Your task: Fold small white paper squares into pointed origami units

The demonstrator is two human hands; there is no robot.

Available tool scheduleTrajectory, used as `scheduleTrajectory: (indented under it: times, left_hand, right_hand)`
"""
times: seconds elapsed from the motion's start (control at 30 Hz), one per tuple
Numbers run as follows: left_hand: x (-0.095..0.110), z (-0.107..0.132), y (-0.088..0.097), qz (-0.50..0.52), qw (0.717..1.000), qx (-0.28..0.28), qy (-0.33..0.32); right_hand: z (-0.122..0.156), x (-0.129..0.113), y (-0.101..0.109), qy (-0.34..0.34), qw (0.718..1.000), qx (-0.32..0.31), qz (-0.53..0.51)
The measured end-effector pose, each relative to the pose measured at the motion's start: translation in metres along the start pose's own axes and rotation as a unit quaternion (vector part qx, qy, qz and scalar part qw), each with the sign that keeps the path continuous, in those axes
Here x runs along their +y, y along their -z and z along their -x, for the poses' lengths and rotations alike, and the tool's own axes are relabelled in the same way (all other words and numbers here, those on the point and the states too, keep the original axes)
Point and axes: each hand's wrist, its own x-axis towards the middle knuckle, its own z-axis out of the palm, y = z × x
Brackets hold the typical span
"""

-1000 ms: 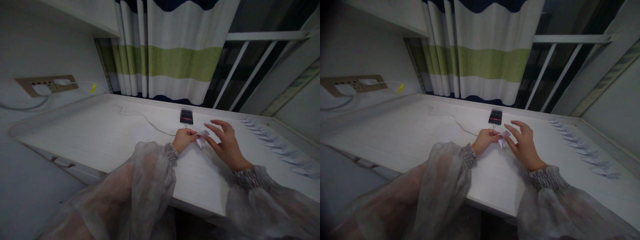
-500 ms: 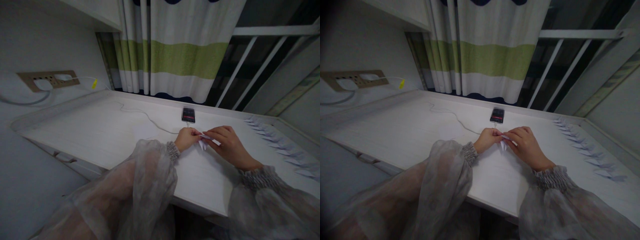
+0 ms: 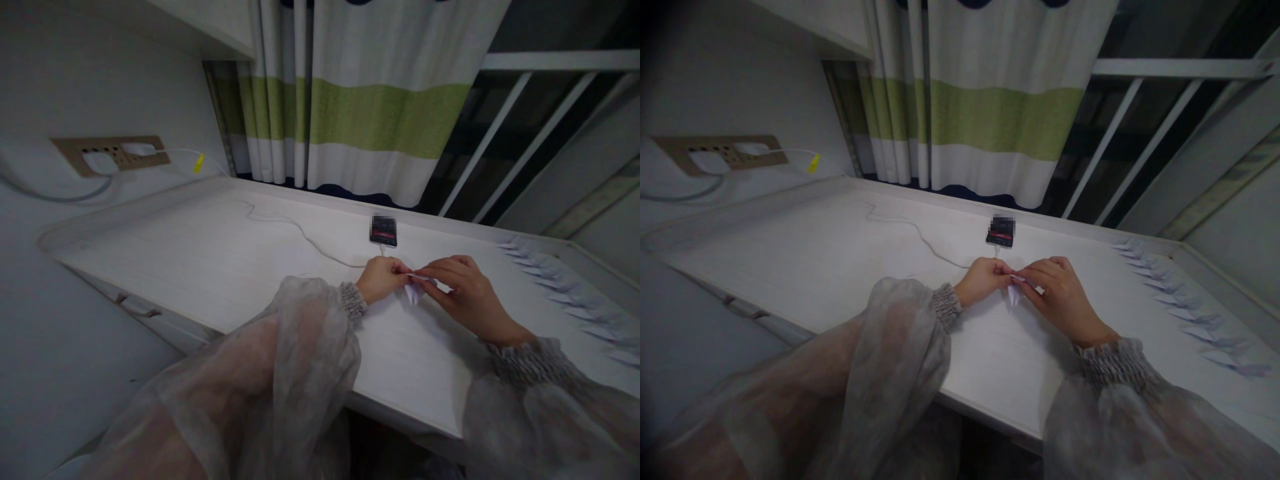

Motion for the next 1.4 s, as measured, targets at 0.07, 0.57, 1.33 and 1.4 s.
scheduleTrajectory:
  times: [0.07,0.57,1.33,1.4]
  left_hand:
    - [-0.0001,-0.0001,0.0002,-0.009,1.000,0.004,-0.006]
    - [-0.0052,-0.0040,0.0015,-0.047,0.998,0.016,-0.025]
    - [-0.0008,-0.0006,0.0004,0.046,0.999,-0.011,0.011]
    - [0.0011,0.0006,0.0009,0.053,0.998,-0.015,0.018]
  right_hand:
    - [-0.0005,-0.0018,-0.0002,-0.012,1.000,-0.001,-0.007]
    - [-0.0002,-0.0013,0.0010,0.002,1.000,-0.012,-0.001]
    - [-0.0011,-0.0026,0.0021,0.029,1.000,-0.004,-0.001]
    - [-0.0008,-0.0026,0.0015,0.031,1.000,0.001,-0.002]
